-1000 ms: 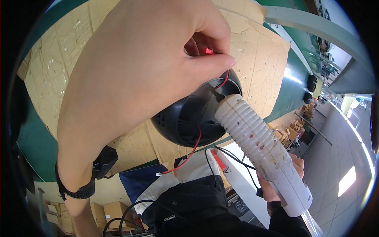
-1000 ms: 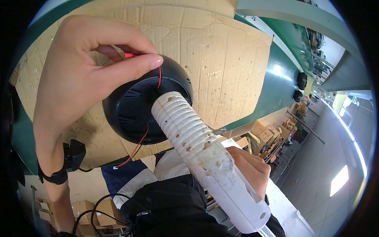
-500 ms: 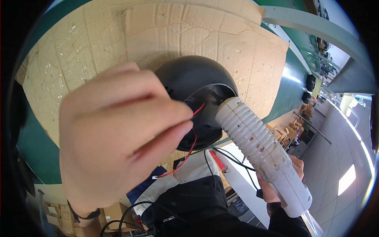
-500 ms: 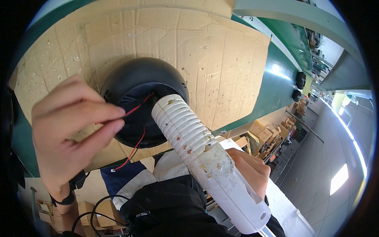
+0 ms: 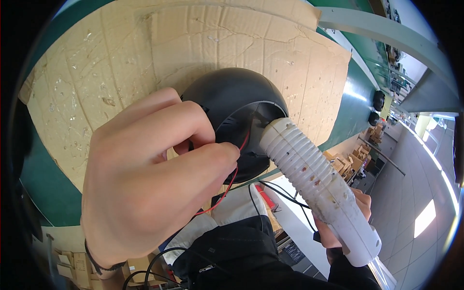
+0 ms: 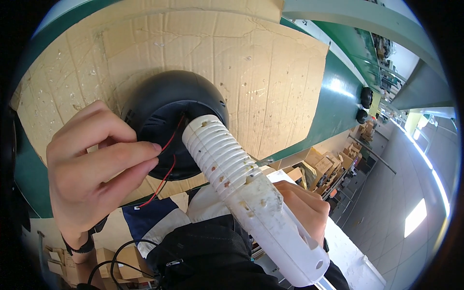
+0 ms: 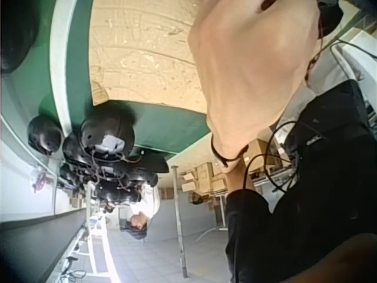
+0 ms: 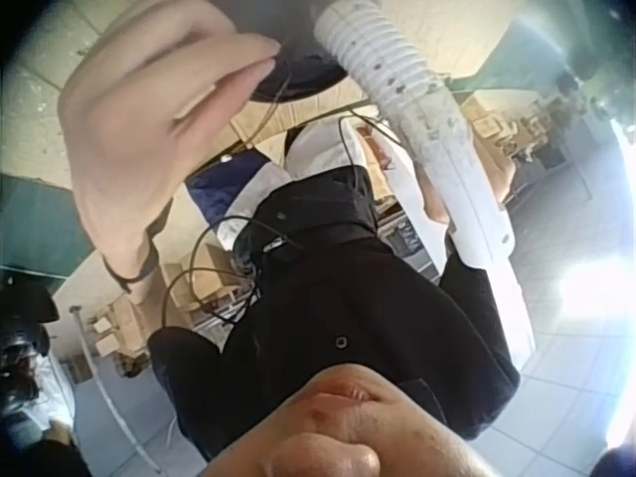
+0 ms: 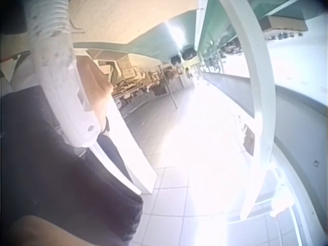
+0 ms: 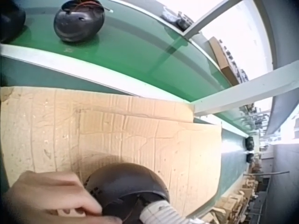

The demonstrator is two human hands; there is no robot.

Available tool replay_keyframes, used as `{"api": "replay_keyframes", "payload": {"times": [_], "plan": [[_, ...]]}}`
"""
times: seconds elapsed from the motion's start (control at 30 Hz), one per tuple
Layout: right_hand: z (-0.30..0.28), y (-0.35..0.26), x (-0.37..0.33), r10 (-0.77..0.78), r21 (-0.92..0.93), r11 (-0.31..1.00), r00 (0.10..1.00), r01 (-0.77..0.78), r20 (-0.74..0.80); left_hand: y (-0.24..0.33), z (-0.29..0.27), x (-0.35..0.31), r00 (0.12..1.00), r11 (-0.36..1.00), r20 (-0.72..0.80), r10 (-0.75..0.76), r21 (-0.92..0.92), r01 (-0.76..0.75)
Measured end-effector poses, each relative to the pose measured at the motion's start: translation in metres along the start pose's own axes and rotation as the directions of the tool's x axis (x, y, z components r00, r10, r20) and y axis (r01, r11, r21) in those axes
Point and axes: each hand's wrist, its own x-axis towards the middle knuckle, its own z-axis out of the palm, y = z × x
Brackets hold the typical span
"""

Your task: Apply hot glue to secure internal wires inside a plastic dome housing for assembly.

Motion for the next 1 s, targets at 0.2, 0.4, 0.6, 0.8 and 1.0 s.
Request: {"api": "replay_keyframes", "payload": {"times": [0.2,0.4,0.6,0.8,1.0], "plan": [[0.014,0.013,-0.018,-0.011,-0.143,0.990,0.999,0.005,-0.040,-0.003,0.002,-0.003,1.000,0.999,-0.010,-0.004,0.035,0.004],[0.013,0.013,-0.031,0.034,-0.196,0.978,0.984,-0.069,-0.177,0.007,0.012,-0.016,0.963,0.998,-0.269,-0.030,0.036,0.041],[0.017,0.011,-0.041,0.069,-0.216,0.967,0.951,-0.138,-0.301,0.038,0.027,-0.048,0.991,0.991,-0.033,-0.127,0.031,0.128],[0.020,0.013,-0.033,0.101,-0.201,0.968,0.969,-0.148,-0.228,0.033,0.038,-0.059,0.991,0.991,-0.059,-0.117,0.062,0.121],[0.027,0.005,-0.009,0.118,-0.214,0.966,0.984,-0.144,-0.131,0.030,0.038,-0.064,0.992,0.992,-0.109,-0.064,0.103,0.075]]}}
